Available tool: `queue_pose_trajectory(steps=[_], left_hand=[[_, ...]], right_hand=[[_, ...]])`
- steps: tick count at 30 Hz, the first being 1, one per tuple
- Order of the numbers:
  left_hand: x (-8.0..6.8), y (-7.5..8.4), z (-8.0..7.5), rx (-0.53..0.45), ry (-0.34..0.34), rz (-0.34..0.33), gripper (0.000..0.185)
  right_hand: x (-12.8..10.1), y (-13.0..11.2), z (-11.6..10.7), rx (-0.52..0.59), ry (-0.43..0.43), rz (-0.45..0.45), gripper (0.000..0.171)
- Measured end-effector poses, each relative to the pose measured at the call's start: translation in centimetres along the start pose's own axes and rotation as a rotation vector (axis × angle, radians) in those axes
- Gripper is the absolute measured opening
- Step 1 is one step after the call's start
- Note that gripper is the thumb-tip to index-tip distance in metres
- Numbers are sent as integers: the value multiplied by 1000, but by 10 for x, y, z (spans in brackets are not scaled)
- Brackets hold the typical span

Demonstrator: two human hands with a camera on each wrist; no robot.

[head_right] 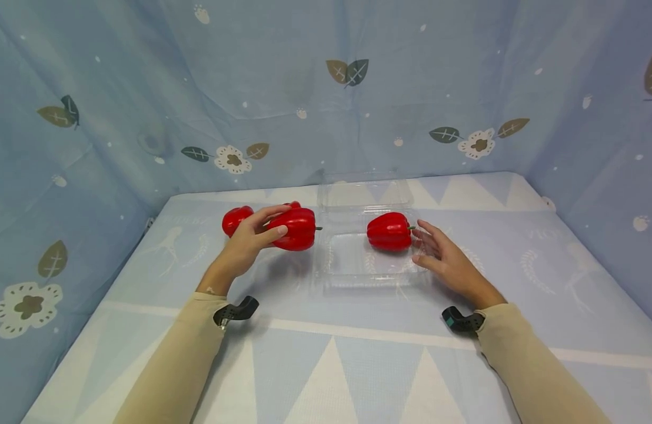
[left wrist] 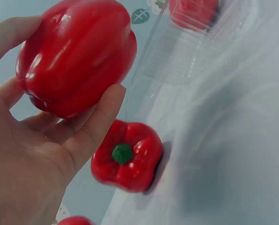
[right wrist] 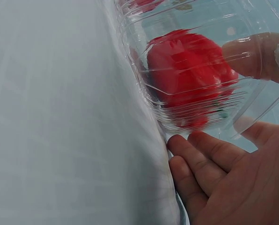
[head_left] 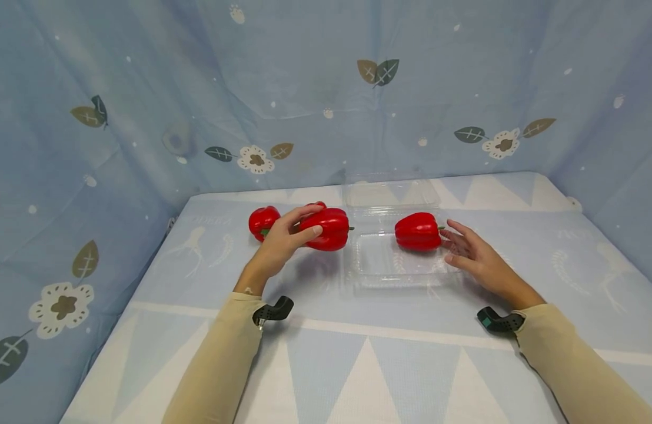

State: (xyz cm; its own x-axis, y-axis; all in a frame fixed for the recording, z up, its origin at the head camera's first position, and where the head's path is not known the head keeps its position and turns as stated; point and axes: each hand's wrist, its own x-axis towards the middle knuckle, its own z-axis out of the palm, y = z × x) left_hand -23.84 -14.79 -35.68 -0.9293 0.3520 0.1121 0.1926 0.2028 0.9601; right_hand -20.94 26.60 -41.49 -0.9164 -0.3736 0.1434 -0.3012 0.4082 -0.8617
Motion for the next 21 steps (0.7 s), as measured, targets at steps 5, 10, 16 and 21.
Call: queue_pose_trajectory(steps=[5, 10, 16, 21], left_hand=[[6, 1, 7, 2, -3, 21, 54], [7, 1, 12, -40, -27, 32, 54], [7, 3, 14, -68, -33, 38, 60], [8, 6, 16, -75, -56, 26, 67]], right_hand=[[0, 1, 0, 1, -1, -3, 74], [0, 1, 0, 2, -6, 0, 74], [1, 2, 0, -1, -7, 0, 74], [0, 2, 0, 9, -5, -2, 74]])
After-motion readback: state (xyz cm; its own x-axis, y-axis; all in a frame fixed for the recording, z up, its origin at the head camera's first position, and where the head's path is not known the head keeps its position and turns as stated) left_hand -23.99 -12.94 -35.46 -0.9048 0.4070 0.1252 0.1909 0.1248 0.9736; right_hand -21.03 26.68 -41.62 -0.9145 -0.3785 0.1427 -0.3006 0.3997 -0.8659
